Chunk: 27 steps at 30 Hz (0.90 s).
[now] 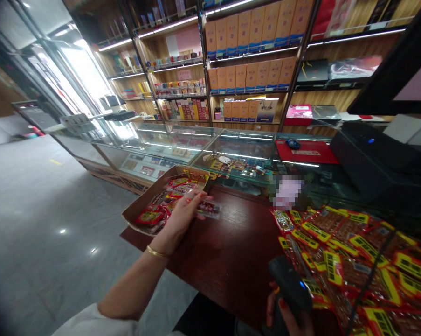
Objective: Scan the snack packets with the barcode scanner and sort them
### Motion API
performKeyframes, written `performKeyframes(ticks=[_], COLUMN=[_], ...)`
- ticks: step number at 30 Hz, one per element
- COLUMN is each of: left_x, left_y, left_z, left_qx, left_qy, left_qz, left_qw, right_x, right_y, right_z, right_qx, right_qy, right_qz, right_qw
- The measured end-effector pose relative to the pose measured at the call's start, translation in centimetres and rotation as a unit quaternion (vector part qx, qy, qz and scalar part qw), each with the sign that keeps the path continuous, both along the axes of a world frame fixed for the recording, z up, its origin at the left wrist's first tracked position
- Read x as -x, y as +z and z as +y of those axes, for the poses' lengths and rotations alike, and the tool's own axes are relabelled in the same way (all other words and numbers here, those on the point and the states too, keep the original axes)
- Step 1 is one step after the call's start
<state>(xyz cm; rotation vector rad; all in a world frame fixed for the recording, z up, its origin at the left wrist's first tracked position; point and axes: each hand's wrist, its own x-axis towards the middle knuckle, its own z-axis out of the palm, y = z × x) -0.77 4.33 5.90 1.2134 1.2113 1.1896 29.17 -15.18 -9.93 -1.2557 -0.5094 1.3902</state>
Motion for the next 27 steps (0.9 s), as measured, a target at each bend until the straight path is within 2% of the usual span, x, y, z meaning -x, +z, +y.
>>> performKeyframes(ticks=[2,4,6,8,12,18,24,27], left_x=[-3.4,-5.6,-6.5,-6.6,-5.8,-5.0,-4.7,-4.6], left_y=[-2.7,-5.0,-6.6,-7.5,-8.3,-9.1,-9.2,-9.1], left_z=[-1.3,-2.4,-3.2,-3.7,-4.2,-4.5,-4.5,-4.5], left_qx=[0.099,0.177,0.223,0.238,0.232,0.229,0.234,0.229], left_qy=[-0.025,-0.021,-0.024,-0.033,-0.021,-0.013,-0.010,-0.009], left_qz=[-0.124,-0.197,-0.246,-0.270,-0.256,-0.239,-0.265,-0.275], left_qw=[0.987,0.964,0.943,0.932,0.938,0.943,0.935,0.934], right_x=[0.8,1.5,1.7,1.6,1.7,3.2,4.4,4.8], right_y=[0.8,1.4,1.7,1.7,1.7,3.7,5.8,6.6], right_z=[-0.2,-0.4,-0.4,-0.4,-0.1,-0.3,-0.8,-1.0], right_qx=[-0.011,-0.024,-0.035,-0.038,-0.021,0.012,0.025,0.035], right_qy=[-0.013,-0.022,-0.020,-0.011,0.002,0.059,-0.010,-0.017], right_qz=[-0.002,-0.017,-0.026,-0.034,-0.070,-0.156,-0.163,-0.150], right_qw=[1.000,0.999,0.999,0.999,0.997,0.986,0.986,0.988])
